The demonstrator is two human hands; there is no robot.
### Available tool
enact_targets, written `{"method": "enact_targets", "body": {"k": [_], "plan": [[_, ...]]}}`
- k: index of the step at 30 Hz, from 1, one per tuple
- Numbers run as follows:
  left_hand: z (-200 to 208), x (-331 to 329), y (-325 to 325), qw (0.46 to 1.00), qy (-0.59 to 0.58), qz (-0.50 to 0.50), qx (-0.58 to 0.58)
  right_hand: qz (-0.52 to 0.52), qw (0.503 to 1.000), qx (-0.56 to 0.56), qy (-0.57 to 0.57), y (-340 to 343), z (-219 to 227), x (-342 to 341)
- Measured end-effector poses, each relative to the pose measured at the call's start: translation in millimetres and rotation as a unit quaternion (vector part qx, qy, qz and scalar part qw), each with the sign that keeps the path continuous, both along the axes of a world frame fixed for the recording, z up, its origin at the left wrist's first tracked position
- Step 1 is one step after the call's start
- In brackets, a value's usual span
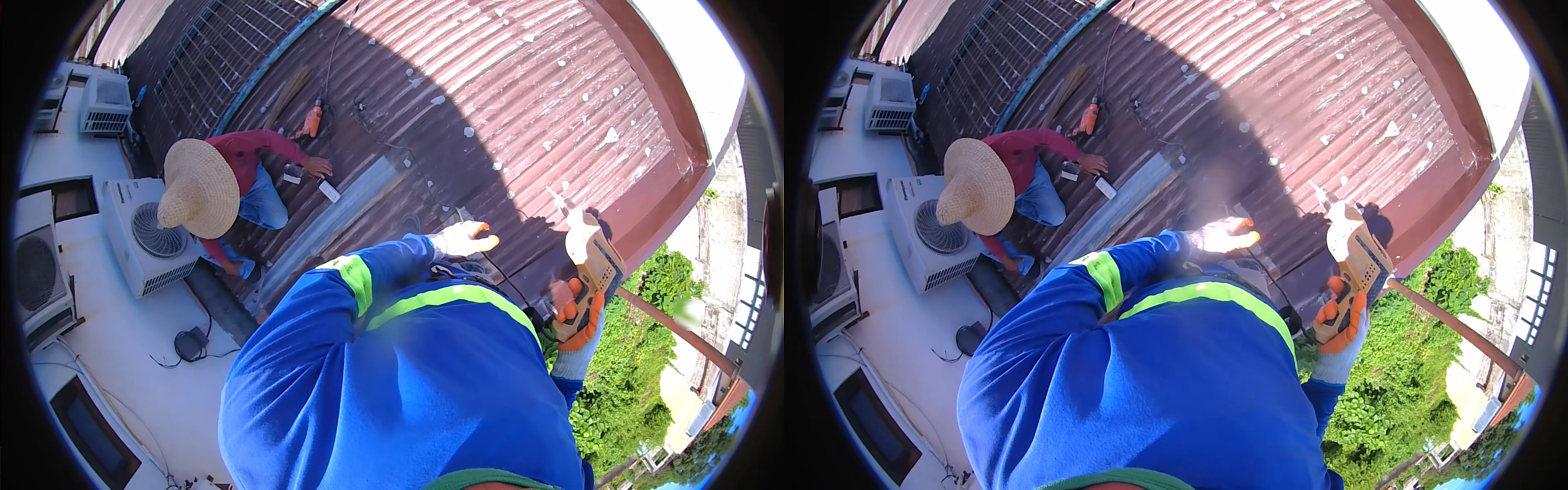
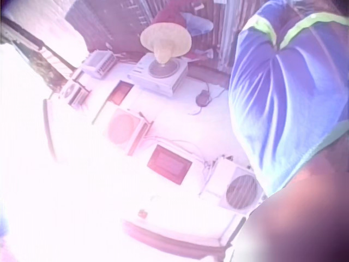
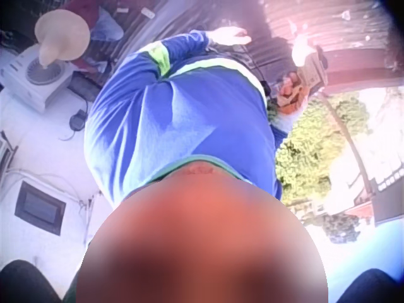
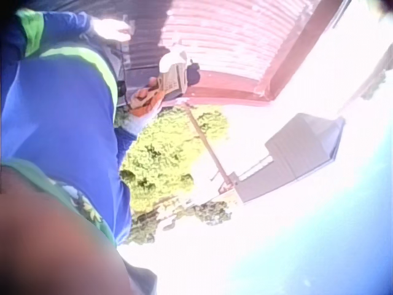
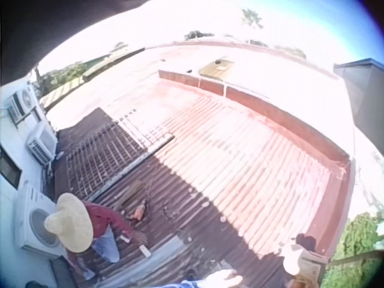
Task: The person scrapes old sealant from a corrugated metal roof using a putty knife, then uses a power drill to fasten a metal flashing strip along the roof edge. The person moves along the roof surface to reach different sections while another worker is visible nearby.
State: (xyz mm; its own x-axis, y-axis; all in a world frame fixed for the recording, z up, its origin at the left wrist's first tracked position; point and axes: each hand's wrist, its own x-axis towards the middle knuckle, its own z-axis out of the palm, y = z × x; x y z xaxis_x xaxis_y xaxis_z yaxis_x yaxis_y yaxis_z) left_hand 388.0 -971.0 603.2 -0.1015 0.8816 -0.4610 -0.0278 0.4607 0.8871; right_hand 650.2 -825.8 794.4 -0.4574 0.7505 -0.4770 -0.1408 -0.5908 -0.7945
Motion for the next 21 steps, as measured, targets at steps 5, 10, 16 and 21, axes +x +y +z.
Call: {"method": "enact_targets", "body": {"k": [5, 10, 16, 21], "plan": [[-5.5, 22.8, 4.9, 0.933, 0.23, -0.237, 0.144, 0.076, 0.955, 0.085, 0.274, 29.3, 61.7, -20.3], [-72.0, -19.1, -3.7, 0.918, 0.362, -0.158, 0.043, 0.095, 0.911, 0.185, 0.356, 50.6, 138.0, -28.0], [-101.9, -99.2, -97.1, 0.877, 0.461, -0.044, -0.127, 0.104, 0.901, 0.266, 0.328, 62.6, 187.1, 19.4], [-104.8, -102.0, -140.7, 0.877, 0.449, 0.014, -0.172, 0.133, 0.907, 0.189, 0.352, 83.1, 159.4, 66.6]]}}
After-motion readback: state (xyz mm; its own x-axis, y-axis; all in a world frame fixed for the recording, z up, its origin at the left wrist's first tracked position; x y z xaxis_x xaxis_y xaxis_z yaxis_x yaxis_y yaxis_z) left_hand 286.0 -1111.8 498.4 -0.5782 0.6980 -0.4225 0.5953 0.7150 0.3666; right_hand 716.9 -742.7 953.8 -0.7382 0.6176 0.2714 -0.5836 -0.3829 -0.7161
